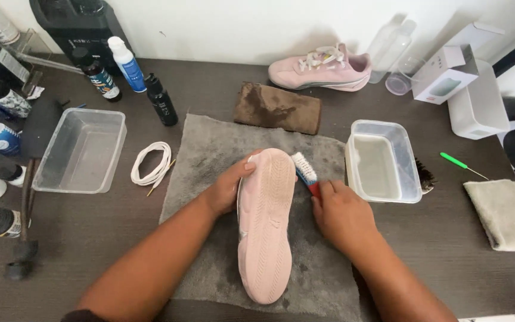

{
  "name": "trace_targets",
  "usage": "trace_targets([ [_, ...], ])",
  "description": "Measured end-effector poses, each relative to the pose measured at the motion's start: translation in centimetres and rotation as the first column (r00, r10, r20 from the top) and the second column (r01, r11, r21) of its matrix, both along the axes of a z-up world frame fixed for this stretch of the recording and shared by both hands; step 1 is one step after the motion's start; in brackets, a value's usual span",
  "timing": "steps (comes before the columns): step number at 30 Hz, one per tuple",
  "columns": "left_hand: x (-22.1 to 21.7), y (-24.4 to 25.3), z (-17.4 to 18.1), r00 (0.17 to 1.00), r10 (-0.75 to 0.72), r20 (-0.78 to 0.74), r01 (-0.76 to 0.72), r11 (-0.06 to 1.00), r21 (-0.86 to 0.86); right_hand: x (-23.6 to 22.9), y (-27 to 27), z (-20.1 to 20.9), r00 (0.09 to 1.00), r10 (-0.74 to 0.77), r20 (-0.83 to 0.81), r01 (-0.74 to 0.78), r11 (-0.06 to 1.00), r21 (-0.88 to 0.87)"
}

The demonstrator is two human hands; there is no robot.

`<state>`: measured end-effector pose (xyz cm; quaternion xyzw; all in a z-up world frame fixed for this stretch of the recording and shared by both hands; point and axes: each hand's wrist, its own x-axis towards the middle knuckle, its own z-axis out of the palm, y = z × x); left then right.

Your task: The person scrubs the sole of a pink sneaker using a blue brush and water from a plastic container. They repeatedly dip the brush into the water and scrub the shoe's bottom surface throughout the clip.

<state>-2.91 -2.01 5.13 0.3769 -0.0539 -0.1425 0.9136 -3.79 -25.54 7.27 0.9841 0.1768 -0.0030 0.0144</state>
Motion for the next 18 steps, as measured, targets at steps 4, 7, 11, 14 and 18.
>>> trace_targets([
  [4, 0.9, 0.2, -3.9, 1.0, 0.008, 0.024, -0.008, 1.0, -0.028, 0.5, -0.4, 0.6, 0.986, -0.065, -0.156, 0.083, 0.991, 0.108],
  [7, -0.3, -0.5, -1.3, 0.991, -0.024, 0.129, 0.029, 0.999, -0.036, 0.3, -0.3, 0.3, 0.961, -0.093, -0.261, 0.168, 0.945, 0.28],
  [11, 1.2, -0.8, -7.0, 0.992, -0.02, 0.124, 0.032, 0.994, -0.101, -0.6, -0.8, -0.7, 0.992, 0.0, -0.125, 0.078, 0.784, 0.616],
  [14, 0.3, -1.8, -7.0, 0.994, -0.054, 0.096, 0.065, 0.991, -0.117, -1.4, -1.5, -0.8, 0.995, 0.014, 0.103, -0.091, 0.602, 0.793],
  [18, -0.5, -2.9, -5.2, 0.987, -0.118, 0.107, 0.126, 0.99, -0.064, -1.0, -3.3, -2.2, 0.841, 0.064, 0.537, -0.49, 0.508, 0.708],
])
